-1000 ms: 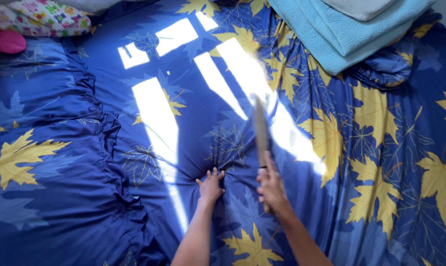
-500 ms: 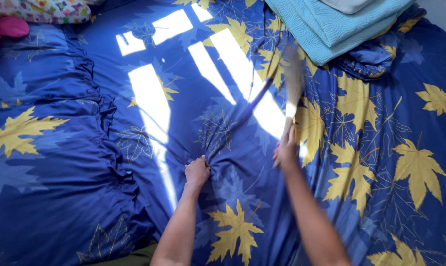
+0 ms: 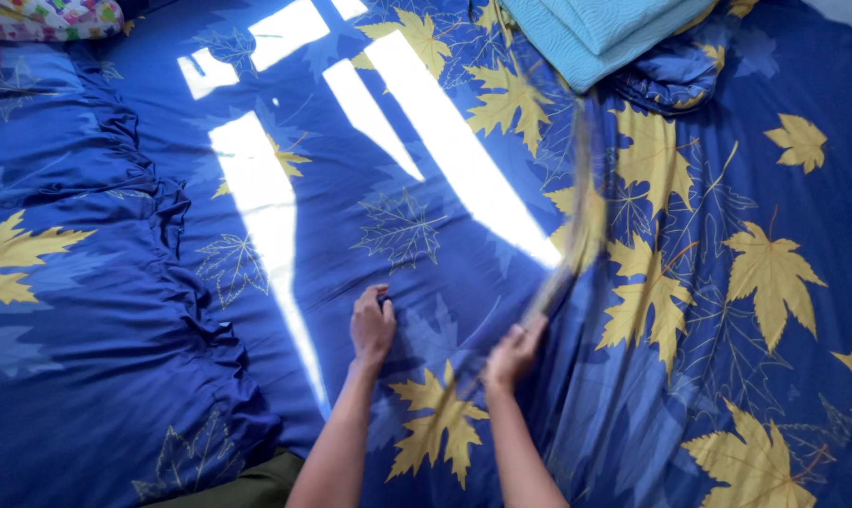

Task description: The person tidies a bedroom by folding a blanket and placing it on a pillow, then sweeps the bed with a broom. They move to the kitchen area, where they collect dirty dishes and cups from a table and place them in the sink. Finally, they pick up a cloth from the floor and place it into a washing machine.

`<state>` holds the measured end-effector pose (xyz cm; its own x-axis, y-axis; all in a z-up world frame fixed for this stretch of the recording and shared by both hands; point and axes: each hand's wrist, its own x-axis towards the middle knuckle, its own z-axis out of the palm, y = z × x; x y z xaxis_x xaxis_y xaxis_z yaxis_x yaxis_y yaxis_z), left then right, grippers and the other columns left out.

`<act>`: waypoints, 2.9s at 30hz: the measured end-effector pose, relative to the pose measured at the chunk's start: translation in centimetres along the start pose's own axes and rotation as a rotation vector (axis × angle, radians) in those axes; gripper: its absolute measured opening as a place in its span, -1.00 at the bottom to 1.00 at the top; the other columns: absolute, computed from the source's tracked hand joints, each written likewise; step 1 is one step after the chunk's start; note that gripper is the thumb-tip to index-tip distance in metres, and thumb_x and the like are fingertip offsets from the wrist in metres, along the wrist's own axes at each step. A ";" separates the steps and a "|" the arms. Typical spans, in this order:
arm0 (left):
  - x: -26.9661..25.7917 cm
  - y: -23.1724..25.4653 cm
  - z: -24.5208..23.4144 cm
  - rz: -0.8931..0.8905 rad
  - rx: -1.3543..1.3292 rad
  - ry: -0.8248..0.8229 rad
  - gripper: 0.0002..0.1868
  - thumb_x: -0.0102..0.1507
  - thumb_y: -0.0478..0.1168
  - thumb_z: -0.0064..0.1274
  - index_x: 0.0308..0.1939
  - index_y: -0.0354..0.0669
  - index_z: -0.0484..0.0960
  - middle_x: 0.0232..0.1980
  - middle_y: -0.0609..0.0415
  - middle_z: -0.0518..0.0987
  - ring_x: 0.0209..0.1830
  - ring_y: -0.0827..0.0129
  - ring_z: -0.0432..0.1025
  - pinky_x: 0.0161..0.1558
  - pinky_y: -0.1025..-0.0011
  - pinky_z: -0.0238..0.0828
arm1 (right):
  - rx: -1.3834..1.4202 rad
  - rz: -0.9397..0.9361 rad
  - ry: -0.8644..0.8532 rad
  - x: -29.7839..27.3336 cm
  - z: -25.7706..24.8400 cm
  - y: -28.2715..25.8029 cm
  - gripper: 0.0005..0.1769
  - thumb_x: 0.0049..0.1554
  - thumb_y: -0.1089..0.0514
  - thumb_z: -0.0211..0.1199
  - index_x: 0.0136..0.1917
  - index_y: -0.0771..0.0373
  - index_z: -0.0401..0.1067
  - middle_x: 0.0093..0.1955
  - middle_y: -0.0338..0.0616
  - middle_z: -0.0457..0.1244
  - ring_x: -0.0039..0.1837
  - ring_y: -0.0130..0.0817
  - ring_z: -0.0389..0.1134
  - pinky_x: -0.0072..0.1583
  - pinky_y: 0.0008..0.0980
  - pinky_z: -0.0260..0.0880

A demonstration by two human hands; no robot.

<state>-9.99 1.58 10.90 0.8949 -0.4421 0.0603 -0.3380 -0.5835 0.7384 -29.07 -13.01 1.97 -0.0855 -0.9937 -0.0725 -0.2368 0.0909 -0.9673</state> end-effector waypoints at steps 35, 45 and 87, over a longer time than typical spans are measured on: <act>-10.8 10.3 17.3 0.325 0.090 -0.205 -0.50 0.33 -0.29 -0.13 0.38 -0.14 0.32 0.45 -0.04 0.38 0.56 0.09 0.13 0.51 0.01 -0.08 | -0.343 0.057 0.559 10.9 -35.9 5.0 -0.37 0.37 0.12 -0.07 0.68 0.19 0.02 0.40 0.27 0.22 0.26 0.22 0.33 0.26 -0.02 0.30; -26.0 23.0 26.4 0.344 -0.032 -0.028 -0.37 0.25 -0.39 -0.11 0.44 -0.32 0.28 0.48 -0.17 0.35 0.52 0.01 0.19 0.50 0.13 0.05 | -0.894 -0.216 -0.517 15.6 -45.5 7.9 -0.53 0.34 -0.13 -0.09 0.03 0.24 0.47 -0.10 0.23 0.38 -0.04 0.20 0.44 -0.01 0.15 0.40; -30.2 62.9 50.6 0.016 -0.257 0.346 -0.61 0.36 -0.39 -0.15 0.26 -0.30 0.51 0.25 -0.15 0.53 0.31 0.01 0.38 0.34 0.15 0.24 | -0.292 -0.573 -0.311 62.4 -62.5 -7.9 -0.40 0.36 0.14 0.03 0.62 0.14 0.05 0.48 0.17 0.19 0.31 0.14 0.36 0.15 -0.16 0.42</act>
<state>-72.98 -56.26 21.49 0.9499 -0.1701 0.2623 -0.3083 -0.3708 0.8761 -93.03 -71.67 20.29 0.3992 -0.8594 0.3193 -0.4157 -0.4801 -0.7725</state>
